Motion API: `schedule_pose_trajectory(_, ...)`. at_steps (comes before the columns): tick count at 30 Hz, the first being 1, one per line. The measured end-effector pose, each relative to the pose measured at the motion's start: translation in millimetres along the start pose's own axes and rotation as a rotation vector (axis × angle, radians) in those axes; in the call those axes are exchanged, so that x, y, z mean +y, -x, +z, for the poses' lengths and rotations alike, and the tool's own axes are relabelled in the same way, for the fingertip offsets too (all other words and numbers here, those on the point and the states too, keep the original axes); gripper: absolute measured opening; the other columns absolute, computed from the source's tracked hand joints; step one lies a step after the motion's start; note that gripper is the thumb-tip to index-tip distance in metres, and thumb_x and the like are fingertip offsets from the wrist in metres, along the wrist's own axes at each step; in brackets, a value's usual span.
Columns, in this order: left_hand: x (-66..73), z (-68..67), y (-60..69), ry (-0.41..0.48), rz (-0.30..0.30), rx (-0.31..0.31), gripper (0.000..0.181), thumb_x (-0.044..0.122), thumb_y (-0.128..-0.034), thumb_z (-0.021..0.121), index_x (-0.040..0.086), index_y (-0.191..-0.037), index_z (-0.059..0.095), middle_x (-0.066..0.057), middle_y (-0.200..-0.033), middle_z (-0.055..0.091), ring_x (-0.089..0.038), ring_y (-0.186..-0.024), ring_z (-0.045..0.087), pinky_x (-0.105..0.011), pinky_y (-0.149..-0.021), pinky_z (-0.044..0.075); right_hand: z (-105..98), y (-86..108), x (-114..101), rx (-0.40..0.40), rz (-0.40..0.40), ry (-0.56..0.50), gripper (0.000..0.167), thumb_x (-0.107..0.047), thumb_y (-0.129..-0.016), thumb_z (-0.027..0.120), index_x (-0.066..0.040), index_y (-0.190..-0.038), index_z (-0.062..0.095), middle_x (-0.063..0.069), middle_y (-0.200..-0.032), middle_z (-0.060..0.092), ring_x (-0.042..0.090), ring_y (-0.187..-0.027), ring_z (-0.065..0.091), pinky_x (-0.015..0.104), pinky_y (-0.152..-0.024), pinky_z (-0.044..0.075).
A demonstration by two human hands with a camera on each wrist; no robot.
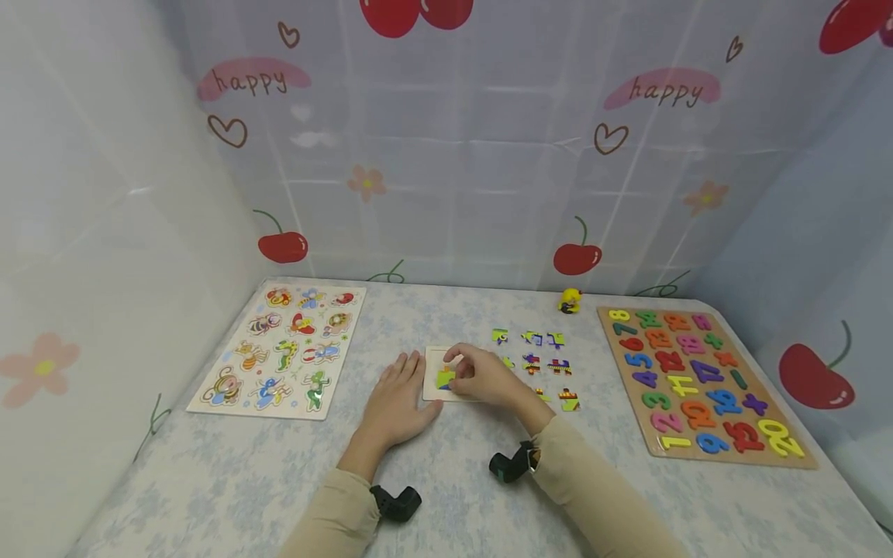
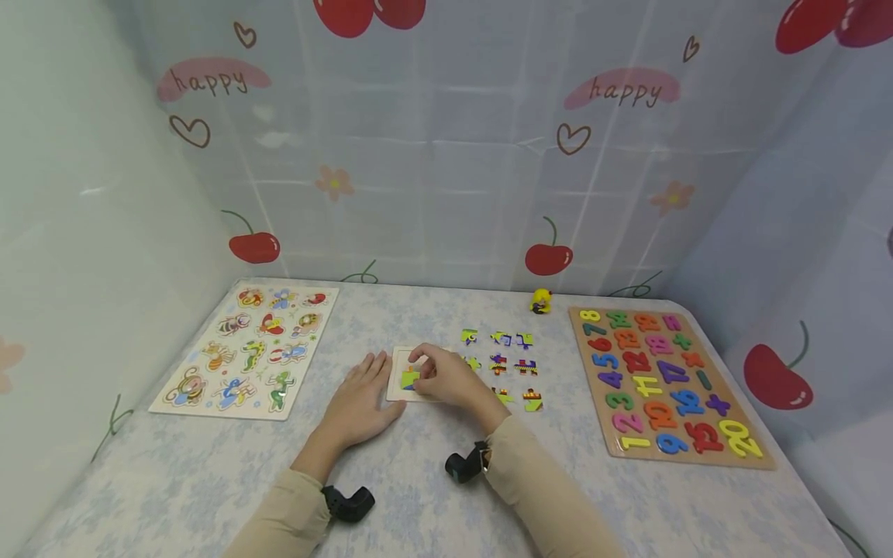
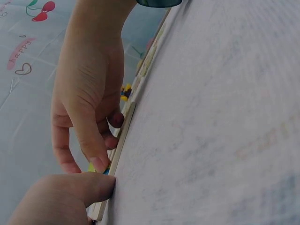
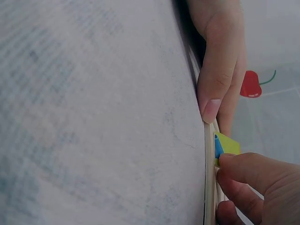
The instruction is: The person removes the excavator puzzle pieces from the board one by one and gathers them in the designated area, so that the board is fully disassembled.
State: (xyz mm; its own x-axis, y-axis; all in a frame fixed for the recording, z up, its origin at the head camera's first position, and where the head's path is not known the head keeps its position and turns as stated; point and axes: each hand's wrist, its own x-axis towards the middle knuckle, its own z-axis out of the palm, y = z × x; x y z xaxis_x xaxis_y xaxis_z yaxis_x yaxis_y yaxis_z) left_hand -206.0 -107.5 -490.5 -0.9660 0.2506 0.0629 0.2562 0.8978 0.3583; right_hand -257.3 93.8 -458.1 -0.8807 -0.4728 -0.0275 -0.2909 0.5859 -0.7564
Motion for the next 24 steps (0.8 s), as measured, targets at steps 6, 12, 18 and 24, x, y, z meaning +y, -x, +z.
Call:
schedule_pose_trajectory(6,0.9,-0.9,-0.1,0.01,-0.006,-0.003,0.086,0.056,-0.0925,0.052,0.006,-0.158,0.025,-0.008,-0.166,0.021,-0.029,-0.155,0.014,-0.047,-0.126,0.017,2.4,0.2,-1.6,-0.001,-0.033,0.017,0.027,-0.009,-0.088,0.073,-0.017,-0.112,0.065,0.001,-0.092,0.066,0.013,-0.073,0.058,0.028,-0.068,0.049)
schedule_pose_trajectory(12,0.6,-1.0,-1.1,0.007,-0.005,-0.005,0.086,0.056,-0.0928,0.051,0.006,-0.158,0.025,-0.008,-0.166,0.021,-0.029,-0.155,0.014,-0.047,-0.126,0.017,3.9,0.1,-3.4,-0.009,-0.051,0.038,0.026,-0.009,-0.086,0.073,-0.019,-0.107,0.06,0.0,-0.091,0.069,0.012,-0.071,0.06,0.028,-0.066,0.05)
schedule_pose_trajectory(18,0.1,0.1,-1.7,0.001,-0.012,-0.018,0.087,0.057,-0.0927,0.051,0.007,-0.158,0.022,-0.007,-0.166,0.02,-0.028,-0.156,0.012,-0.046,-0.126,0.016,1.1,3.6,-5.0,-0.008,-0.011,0.021,0.027,-0.012,-0.088,0.071,-0.018,-0.111,0.06,-0.001,-0.093,0.069,0.013,-0.074,0.06,0.028,-0.068,0.05)
schedule_pose_trajectory(24,1.1,-0.3,-1.1,-0.009,-0.013,-0.009,0.087,0.057,-0.0927,0.051,0.007,-0.158,0.023,-0.008,-0.166,0.021,-0.029,-0.155,0.013,-0.046,-0.126,0.016,-16.7,14.0,-5.7,0.033,0.036,0.015,0.029,-0.013,-0.088,0.073,-0.016,-0.114,0.06,0.0,-0.092,0.068,0.014,-0.074,0.059,0.028,-0.067,0.049)
